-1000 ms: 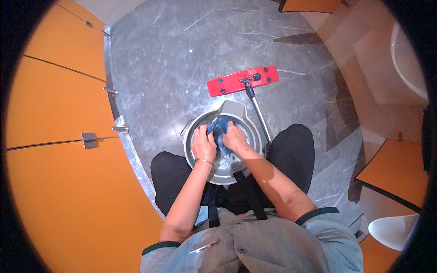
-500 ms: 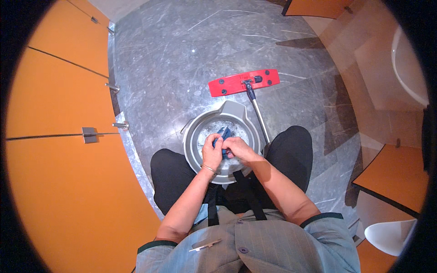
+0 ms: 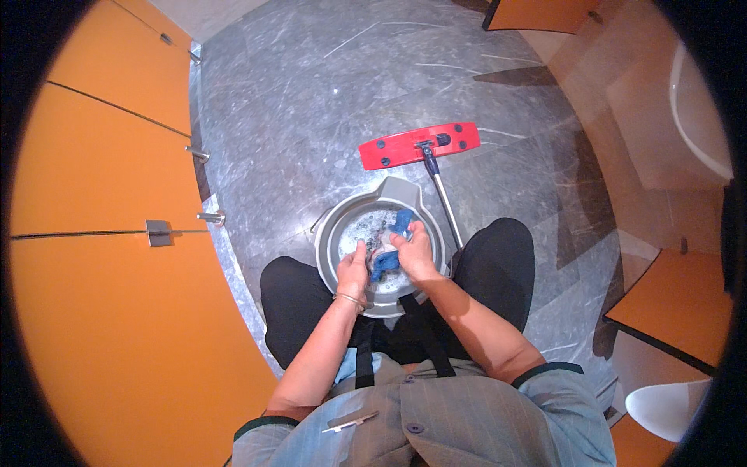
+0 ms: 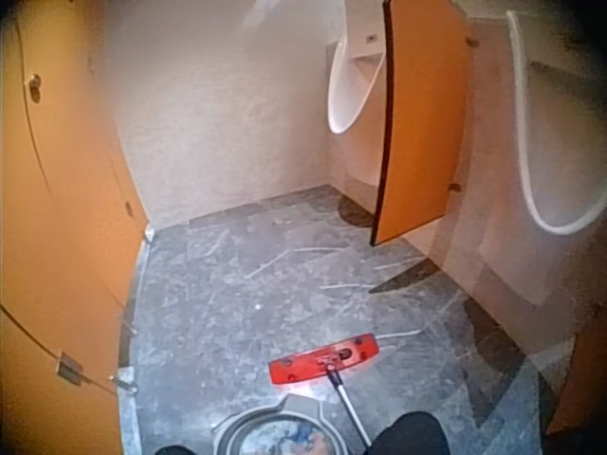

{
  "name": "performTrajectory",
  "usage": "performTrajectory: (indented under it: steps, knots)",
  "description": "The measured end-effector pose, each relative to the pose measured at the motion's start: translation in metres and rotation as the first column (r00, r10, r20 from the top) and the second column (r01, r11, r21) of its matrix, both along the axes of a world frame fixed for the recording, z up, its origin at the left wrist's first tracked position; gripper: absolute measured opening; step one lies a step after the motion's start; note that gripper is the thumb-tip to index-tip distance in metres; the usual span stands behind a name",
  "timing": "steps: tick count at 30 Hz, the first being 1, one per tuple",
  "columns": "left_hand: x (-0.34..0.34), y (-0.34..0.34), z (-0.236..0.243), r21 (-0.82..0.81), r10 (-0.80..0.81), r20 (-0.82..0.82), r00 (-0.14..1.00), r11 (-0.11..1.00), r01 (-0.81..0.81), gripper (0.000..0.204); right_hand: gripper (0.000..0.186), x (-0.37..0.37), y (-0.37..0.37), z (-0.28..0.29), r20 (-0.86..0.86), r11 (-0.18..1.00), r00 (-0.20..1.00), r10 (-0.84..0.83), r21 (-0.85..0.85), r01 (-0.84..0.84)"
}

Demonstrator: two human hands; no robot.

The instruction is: The person mops the wall and floor around a row of urinals, then rinses a cleaning pad in a bucket and reattaches it to the mop head.

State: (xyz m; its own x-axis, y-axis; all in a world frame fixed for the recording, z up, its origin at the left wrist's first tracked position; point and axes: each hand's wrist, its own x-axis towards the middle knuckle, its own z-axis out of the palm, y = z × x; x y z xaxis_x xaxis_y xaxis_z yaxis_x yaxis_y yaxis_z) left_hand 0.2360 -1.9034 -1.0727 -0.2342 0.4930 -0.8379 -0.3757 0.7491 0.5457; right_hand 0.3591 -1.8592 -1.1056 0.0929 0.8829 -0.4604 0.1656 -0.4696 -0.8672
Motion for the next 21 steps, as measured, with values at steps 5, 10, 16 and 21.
performTrajectory:
  steps: [5,10,16,21]
  knots:
    - [-0.001,0.016,0.034,-0.043,0.12,0.593,0.797,0.992,-0.117,0.074,0.035,-0.01,-0.009,0.066,0.331,0.912,0.85,0.41,-0.13,-0.389]
    - [-0.008,0.023,0.005,0.006,0.107,0.76,0.641,0.985,-0.172,0.055,0.025,-0.007,-0.036,0.075,0.713,0.554,0.496,0.495,0.18,-0.813]
    - [-0.026,0.014,-0.026,-0.03,0.153,0.718,0.679,0.981,-0.189,0.024,0.022,-0.002,-0.035,0.091,0.476,0.496,0.753,0.455,0.567,-0.658]
    - [-0.013,0.019,0.019,0.07,0.221,0.725,0.652,0.918,-0.389,0.022,0.024,0.0,-0.01,0.011,-0.128,0.984,0.976,-0.177,-0.005,0.178]
